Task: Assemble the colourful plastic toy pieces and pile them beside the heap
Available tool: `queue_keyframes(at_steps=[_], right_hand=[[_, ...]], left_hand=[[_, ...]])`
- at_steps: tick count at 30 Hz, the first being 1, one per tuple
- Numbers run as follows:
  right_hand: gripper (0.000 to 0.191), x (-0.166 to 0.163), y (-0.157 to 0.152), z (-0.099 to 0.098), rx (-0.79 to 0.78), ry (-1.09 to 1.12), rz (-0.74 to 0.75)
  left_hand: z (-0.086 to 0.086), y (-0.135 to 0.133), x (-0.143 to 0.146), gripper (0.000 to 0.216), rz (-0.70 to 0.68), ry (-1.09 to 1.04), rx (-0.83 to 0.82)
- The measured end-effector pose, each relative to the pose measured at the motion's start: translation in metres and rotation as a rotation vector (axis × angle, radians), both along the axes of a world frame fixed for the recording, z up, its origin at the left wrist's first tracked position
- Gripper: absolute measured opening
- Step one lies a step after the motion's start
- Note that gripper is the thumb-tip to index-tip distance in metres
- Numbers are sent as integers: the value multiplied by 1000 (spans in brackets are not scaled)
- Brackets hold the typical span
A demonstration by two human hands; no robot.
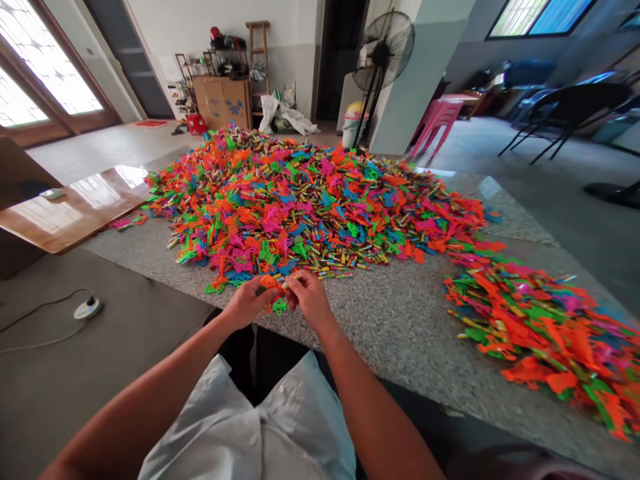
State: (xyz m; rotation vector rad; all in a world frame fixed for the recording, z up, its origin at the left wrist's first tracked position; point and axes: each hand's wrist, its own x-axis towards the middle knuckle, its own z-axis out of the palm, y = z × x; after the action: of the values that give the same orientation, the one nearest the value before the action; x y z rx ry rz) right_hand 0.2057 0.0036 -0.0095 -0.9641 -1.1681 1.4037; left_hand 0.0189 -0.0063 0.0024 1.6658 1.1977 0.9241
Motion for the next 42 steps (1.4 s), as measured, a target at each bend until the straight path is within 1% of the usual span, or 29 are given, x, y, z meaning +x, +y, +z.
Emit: queue_keyframes(at_steps=[5, 8, 10, 12, 14, 16, 18, 19, 20, 21, 22, 23, 24, 25, 26, 27, 28, 29, 30, 31, 32, 34, 35, 36, 37, 39, 40, 42], right_hand=[[31, 3, -5, 12, 70, -174, -6], [31, 5, -8, 16, 73, -173, -18], [32, 6, -10, 15, 69, -153, -25], [32, 7, -12, 13, 70, -153, -43], [32, 8, -14, 10, 66, -175, -39], [32, 13, -14, 6, 32, -216, 36], [32, 28, -13, -1, -26, -292, 103], [32, 41, -11, -4, -65, -337, 88], [32, 59, -9, -7, -110, -383, 23], [30, 82, -5, -9, -153, -424, -96], [29, 108, -1, -10, -197, -446, -259], [26, 136, 3, -10, -225, -475, -448], [23, 164, 8, -9, -216, -468, -665], [20, 190, 13, -7, -175, -393, -885], [18, 211, 18, -5, -133, -244, -1071], [18, 224, 22, -2, -120, -93, -1136], [19, 229, 25, 0, -114, 20, -1168], [20, 225, 26, 0, -123, 68, -1128], [21, 213, 25, -1, -137, 49, -1037], [22, 193, 23, -3, -152, -17, -931], [25, 168, 20, -8, -160, -144, -754], [29, 112, 14, -19, -148, -220, -563], [26, 85, 12, -25, -123, -278, -464], [20, 61, 12, -30, -11, -450, -306], [15, 41, 14, -35, 110, -595, -212], [20, 12, 23, -39, 304, -865, -55], [23, 2, 29, -39, 357, -976, -1], [27, -10, 42, -37, 383, -1171, 107]], left_hand=[[10, -3, 4, 20, 50, 204, 98], [18, -2, 6, 19, 47, 219, 99], [20, -1, 9, 19, -4, 196, 50], [18, -1, 13, 20, -62, 173, -13], [11, -3, 18, 19, -86, 181, -53], [2, -4, 21, 17, -80, 215, -74], [-7, -2, 17, 21, -81, 229, -85], [-11, 2, 10, 27, -63, 229, -79], [-13, 6, 0, 35, -33, 225, -63], [-15, 11, -12, 37, 32, 238, -44], [-16, 17, -25, 34, 109, 282, -29], [-18, 21, -39, 30, 154, 333, -18], [-19, 25, -52, 28, 168, 359, -27], [-20, 27, -62, 26, 157, 374, -51], [-22, 28, -69, 24, 144, 391, -72], [-24, 27, -72, 22, 128, 410, -94], [-26, 26, -72, 22, 125, 443, -112], [-29, 24, -68, 23, 144, 496, -126], [-31, 21, -62, 28, 175, 567, -137], [-33, 19, -55, 34, 211, 648, -148], [-34, 17, -47, 41, 245, 728, -159], [-35, 16, -34, 51, 270, 847, -172], [-35, 16, -30, 52, 257, 877, -176], [-35, 17, -27, 51, 240, 892, -178], [-35, 18, -26, 50, 227, 897, -177], [-35, 20, -26, 48, 211, 898, -176], [-36, 21, -27, 48, 208, 893, -176], [-37, 22, -30, 49, 207, 868, -171]])
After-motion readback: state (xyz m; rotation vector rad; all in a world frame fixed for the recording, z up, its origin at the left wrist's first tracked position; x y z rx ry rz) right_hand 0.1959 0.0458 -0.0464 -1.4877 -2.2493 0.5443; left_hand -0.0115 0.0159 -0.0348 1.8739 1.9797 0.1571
